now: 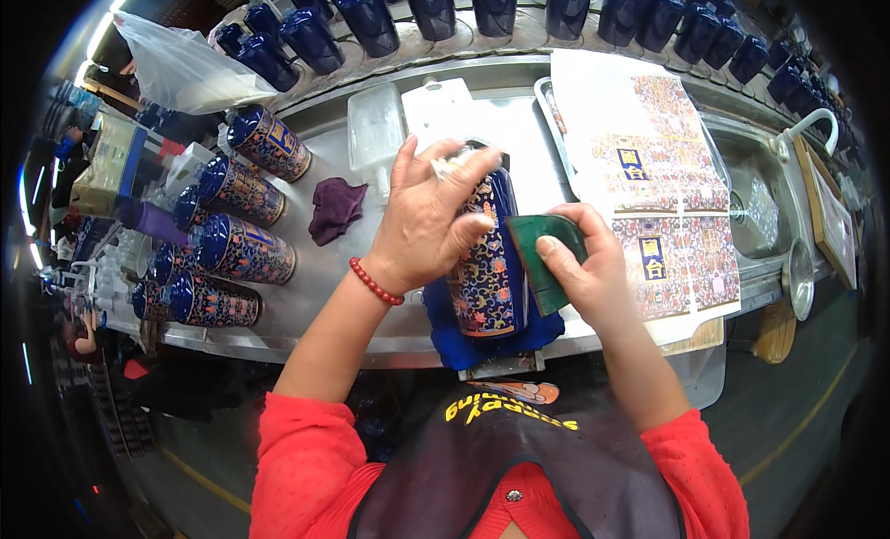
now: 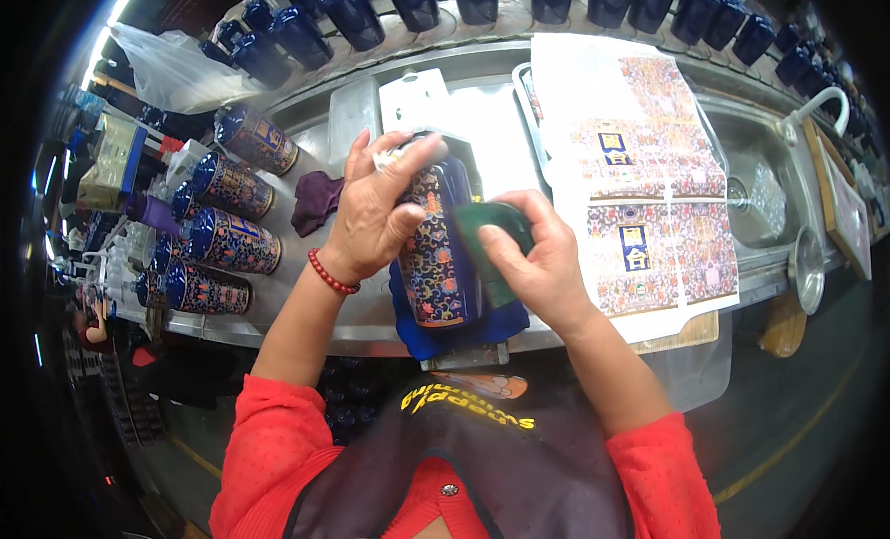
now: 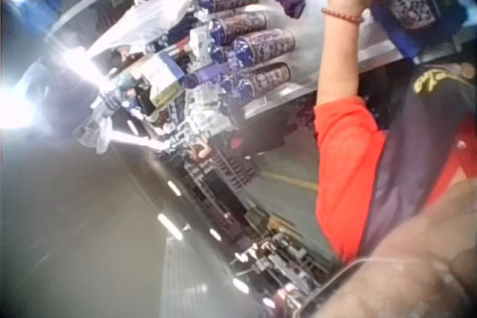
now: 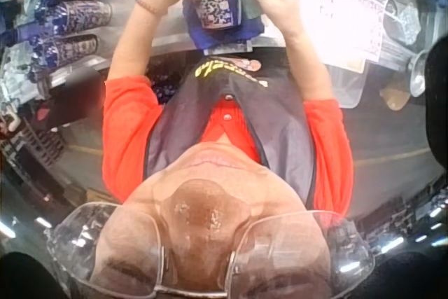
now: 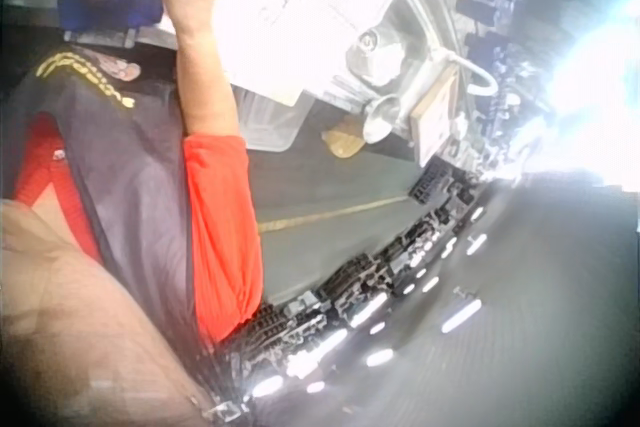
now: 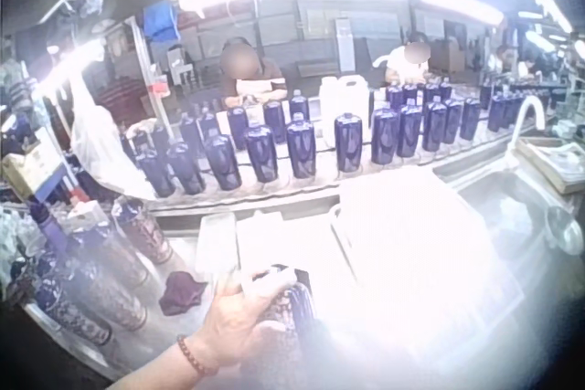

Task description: The person applies a decorative sticker to a blue ceramic jar, smoothing it with a green tool and pressing edges by hand. They then apply a second sticker to the opposite side, smoothing and pressing it into place.

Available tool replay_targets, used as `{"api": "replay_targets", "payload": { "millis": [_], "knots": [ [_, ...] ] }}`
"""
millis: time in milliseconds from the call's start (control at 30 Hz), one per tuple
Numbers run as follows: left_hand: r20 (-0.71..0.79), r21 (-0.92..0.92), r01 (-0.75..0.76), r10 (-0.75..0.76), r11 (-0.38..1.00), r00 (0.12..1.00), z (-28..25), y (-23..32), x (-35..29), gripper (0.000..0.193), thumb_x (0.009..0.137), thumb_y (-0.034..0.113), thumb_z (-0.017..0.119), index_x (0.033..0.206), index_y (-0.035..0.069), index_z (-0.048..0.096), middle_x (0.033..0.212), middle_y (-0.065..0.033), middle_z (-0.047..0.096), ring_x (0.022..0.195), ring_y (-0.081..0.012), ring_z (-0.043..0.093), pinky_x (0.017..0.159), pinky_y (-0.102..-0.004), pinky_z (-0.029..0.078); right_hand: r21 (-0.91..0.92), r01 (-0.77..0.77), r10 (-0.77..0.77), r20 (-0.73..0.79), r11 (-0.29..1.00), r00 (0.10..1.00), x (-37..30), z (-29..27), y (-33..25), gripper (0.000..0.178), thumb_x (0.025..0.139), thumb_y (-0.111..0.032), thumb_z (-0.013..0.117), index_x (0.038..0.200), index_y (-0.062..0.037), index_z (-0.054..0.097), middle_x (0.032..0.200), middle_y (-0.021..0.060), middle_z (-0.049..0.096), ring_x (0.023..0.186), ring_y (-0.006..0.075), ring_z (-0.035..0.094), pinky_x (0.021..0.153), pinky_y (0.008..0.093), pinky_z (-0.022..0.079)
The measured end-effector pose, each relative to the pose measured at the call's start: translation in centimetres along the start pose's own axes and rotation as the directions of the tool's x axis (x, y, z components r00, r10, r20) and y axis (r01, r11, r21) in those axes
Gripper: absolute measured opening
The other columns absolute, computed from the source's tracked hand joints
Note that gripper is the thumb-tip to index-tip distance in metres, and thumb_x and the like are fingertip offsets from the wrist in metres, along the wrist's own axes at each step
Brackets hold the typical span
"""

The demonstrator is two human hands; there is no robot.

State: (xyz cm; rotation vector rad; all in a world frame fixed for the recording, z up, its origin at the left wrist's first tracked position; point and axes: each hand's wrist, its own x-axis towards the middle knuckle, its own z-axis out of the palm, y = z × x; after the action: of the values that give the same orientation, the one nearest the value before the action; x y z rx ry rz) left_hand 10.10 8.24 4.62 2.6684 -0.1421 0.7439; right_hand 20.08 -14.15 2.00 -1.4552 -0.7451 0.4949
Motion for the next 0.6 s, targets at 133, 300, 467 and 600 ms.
{"api": "replay_targets", "payload": {
  "millis": [133, 300, 467, 600],
  "knots": [
    [-0.217, -0.256, 0.166, -0.223, 0.952, 0.95, 0.8, 0.6, -3.0, 0.08, 0.099, 0.059, 0.052, 0.144, -0.007, 0.046, 0.136, -0.0255, 0.056, 0.132, -0.0406, 0.048, 0.115, -0.0536, 0.03, -0.174, 0.129, -0.097, 0.182, 0.976, 0.978, 3.6, 0.2, -1.7, 0.02, 0.092, -0.007, 0.068, 0.11, -0.001, 0.064, 0.094, 0.0125, 0.072, 0.084, 0.0157, 0.07, 0.076, 0.0297, 0.055],
    [-0.08, -0.208, 0.272, -0.294, 0.94, 0.953, 1.7, 5.2, -10.6, 0.105, 0.088, 0.069, 0.062, 0.155, -0.005, 0.028, 0.149, -0.0288, 0.042, 0.141, -0.0442, 0.037, 0.12, -0.056, 0.018, -0.652, 0.694, -0.667, 0.374, 0.305, 0.645, 4.9, 1.3, -4.1, 0.025, 0.079, -0.011, 0.07, 0.103, -0.0097, 0.068, 0.089, 0.0084, 0.062, 0.083, 0.0271, 0.062, 0.074, 0.0387, 0.047],
    [-0.047, 0.079, 0.36, -0.357, 0.93, 0.933, 2.9, 6.9, -12.0, 0.107, 0.076, 0.059, 0.077, 0.155, 0.001, 0.034, 0.146, -0.024, 0.046, 0.142, -0.0423, 0.033, 0.119, -0.0657, 0.007, -0.232, 0.59, -0.328, 0.651, 0.773, 0.685, 4.4, 1.4, -5.5, 0.022, 0.08, -0.007, 0.074, 0.102, -0.0066, 0.07, 0.09, 0.0072, 0.064, 0.081, 0.0217, 0.064, 0.071, 0.0357, 0.05],
    [-0.084, 0.301, 0.27, -0.257, 0.915, 0.963, 1.0, 7.2, -11.0, 0.096, 0.076, 0.059, 0.078, 0.146, 0.0, 0.049, 0.135, -0.0187, 0.059, 0.141, -0.0404, 0.04, 0.119, -0.0656, 0.005, -0.556, 0.636, -0.555, 0.336, 0.535, 0.761, 5.5, 1.1, -4.6, 0.024, 0.078, -0.002, 0.074, 0.102, -0.008, 0.071, 0.084, 0.0063, 0.063, 0.076, 0.0222, 0.063, 0.067, 0.0356, 0.049]
  ]
}}
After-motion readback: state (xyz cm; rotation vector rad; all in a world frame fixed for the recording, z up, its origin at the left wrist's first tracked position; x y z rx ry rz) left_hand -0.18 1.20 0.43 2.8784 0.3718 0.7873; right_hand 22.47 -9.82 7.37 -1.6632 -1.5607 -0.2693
